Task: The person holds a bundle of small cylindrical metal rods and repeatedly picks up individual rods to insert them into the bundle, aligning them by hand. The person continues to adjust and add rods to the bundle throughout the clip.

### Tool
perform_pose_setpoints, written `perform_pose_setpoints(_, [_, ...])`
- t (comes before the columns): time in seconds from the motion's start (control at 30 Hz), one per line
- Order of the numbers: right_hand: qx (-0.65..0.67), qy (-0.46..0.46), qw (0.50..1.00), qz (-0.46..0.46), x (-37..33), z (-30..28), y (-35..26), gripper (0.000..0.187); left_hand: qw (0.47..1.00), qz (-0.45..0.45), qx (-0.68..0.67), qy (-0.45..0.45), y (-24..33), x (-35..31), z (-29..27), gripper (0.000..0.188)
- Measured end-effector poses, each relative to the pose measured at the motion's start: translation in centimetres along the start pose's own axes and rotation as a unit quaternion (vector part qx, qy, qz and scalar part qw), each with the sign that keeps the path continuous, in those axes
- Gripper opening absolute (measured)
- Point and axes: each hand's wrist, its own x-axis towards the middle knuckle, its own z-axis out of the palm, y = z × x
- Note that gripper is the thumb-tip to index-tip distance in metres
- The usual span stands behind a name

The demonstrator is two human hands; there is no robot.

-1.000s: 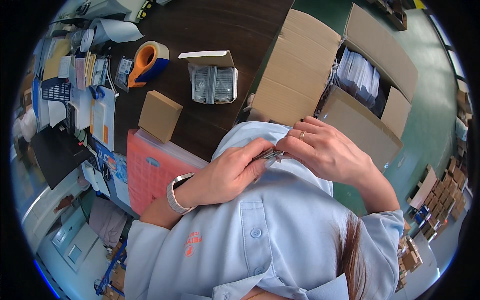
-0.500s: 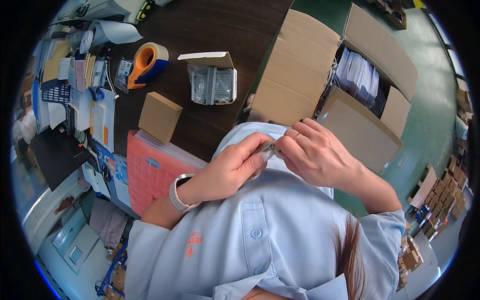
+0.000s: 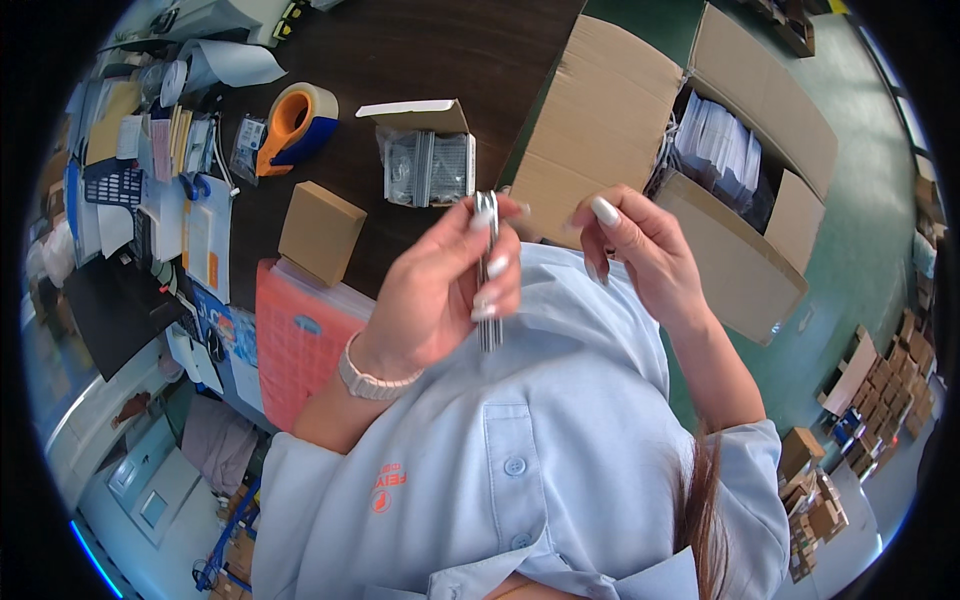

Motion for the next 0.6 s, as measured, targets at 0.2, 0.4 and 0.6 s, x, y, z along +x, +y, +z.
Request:
perform_pose_setpoints(0.2, [0.018, -0.053, 0.998, 0.025, -0.7, 0.5, 0.0, 0.027, 0.991, 0.086, -0.070, 0.070, 0.7, 1.8, -0.3, 0.024])
perform_pose_setpoints(0.4, [-0.155, -0.223, 0.957, -0.099, -1.8, 3.2, 0.2, 0.022, 0.986, 0.113, -0.121, 0.011, 0.7, 2.1, -1.0, 0.022])
perform_pose_setpoints(0.6, [-0.120, -0.075, 0.989, -0.045, -1.8, 2.2, -0.5, 0.023, 0.992, 0.119, -0.008, 0.050, 0.0, 1.2, 0.5, 0.021])
